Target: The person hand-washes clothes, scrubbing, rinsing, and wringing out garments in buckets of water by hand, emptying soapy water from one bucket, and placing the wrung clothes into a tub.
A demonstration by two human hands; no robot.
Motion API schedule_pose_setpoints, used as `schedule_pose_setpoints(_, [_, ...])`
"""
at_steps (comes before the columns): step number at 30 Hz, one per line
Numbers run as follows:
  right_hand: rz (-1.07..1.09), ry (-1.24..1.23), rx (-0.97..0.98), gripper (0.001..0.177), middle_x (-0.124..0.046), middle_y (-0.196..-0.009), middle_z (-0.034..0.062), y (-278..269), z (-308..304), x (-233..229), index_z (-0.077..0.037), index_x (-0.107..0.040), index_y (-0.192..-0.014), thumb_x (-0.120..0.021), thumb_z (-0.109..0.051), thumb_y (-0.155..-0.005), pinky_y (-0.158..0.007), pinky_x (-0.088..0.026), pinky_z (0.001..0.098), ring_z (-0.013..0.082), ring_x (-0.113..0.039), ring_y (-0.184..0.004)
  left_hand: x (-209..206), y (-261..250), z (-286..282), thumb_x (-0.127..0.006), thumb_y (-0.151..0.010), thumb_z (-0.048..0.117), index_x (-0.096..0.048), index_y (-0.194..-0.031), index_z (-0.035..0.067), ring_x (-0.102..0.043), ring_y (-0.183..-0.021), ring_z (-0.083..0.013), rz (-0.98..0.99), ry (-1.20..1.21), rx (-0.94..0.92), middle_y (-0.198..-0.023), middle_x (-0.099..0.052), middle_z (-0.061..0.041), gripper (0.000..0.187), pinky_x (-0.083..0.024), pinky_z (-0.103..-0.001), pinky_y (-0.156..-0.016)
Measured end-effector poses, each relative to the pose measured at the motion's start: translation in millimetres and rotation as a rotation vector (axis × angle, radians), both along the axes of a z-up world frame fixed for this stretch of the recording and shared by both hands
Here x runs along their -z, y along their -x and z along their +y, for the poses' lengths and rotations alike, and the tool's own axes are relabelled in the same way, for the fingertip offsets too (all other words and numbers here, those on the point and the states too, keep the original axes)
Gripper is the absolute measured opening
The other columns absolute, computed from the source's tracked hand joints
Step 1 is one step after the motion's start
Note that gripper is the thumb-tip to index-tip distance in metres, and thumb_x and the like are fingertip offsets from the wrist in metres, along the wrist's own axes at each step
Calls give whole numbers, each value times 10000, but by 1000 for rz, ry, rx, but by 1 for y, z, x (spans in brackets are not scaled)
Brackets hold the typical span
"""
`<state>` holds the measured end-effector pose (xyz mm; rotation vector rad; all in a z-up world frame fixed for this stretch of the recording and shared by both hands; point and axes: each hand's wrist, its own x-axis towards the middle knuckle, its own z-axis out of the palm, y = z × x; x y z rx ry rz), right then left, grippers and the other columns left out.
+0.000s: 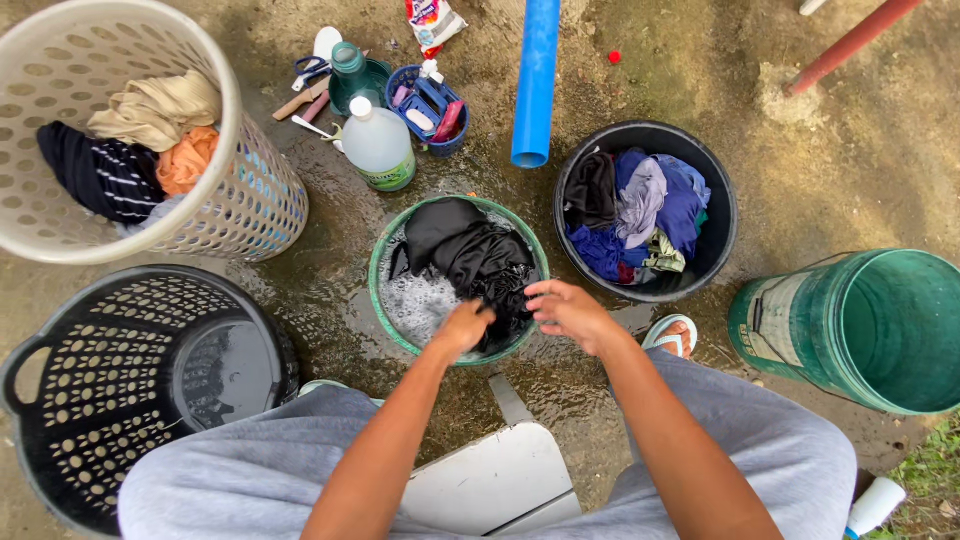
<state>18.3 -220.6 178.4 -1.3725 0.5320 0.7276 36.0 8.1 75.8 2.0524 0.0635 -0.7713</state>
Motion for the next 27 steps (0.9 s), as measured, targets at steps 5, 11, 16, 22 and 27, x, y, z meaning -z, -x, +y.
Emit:
schedule_pose_setpoints(5, [-155,407,-339,845,-467,-1456,18,-7,45,-23,-319,-324,-1545,-676,-15,-840,-994,-510,414,218,-521,-1256,-228,-37,10,-547,-964,219,-567,-849,-8,-481,-708,-133,-203,416,38,-760,-583,-53,256,-434,-365,-640])
schedule_pose_setpoints(11, [-102,-645,210,571,-601,-1371,60,-22,69,-67,-163,-521,-1442,-606,-403,-930,-1006,-492,571,317,-624,-1249,-387,-42,53,-600,-961,159,-635,-955,-5,-479,-783,-64,-388,603,132,-818,-578,21,167,-444,-285,-678])
schedule_pose_setpoints(16, [-197,-783,313,451,-622,-1310,111,-49,65,-106,-113,-533,-1289,-646,-416,-975,-991,-496,582,312,-595,-1225,-317,-51,80,-636,-891,243,-687,-1019,17,-647,-807,-169,-421,276,82,-870,-722,-91,264,-521,-363,-742])
schedule_pose_setpoints(22, [-466,805,-226,440,-757,-952,180,-40,73,-16,-159,-604,-1282,-765,-310,-901,-784,-597,461,294,-757,-849,-105,-24,103,-567,-968,217,-645,-1180,60,-633,-1073,-446,-387,-480,-290,-1220,-636,-230,275,-501,-547,-915])
schedule_pose_setpoints(27, [-222,886,-717,516,-738,-1089,193,4,100,117,-233,-575,-1357,-641,-61,-875,-868,-618,414,323,-752,-959,-7,23,66,-568,-926,179,-511,-1459,223,-510,-1338,-350,-257,-377,199,-1439,-522,-145,538,-432,-518,-1085])
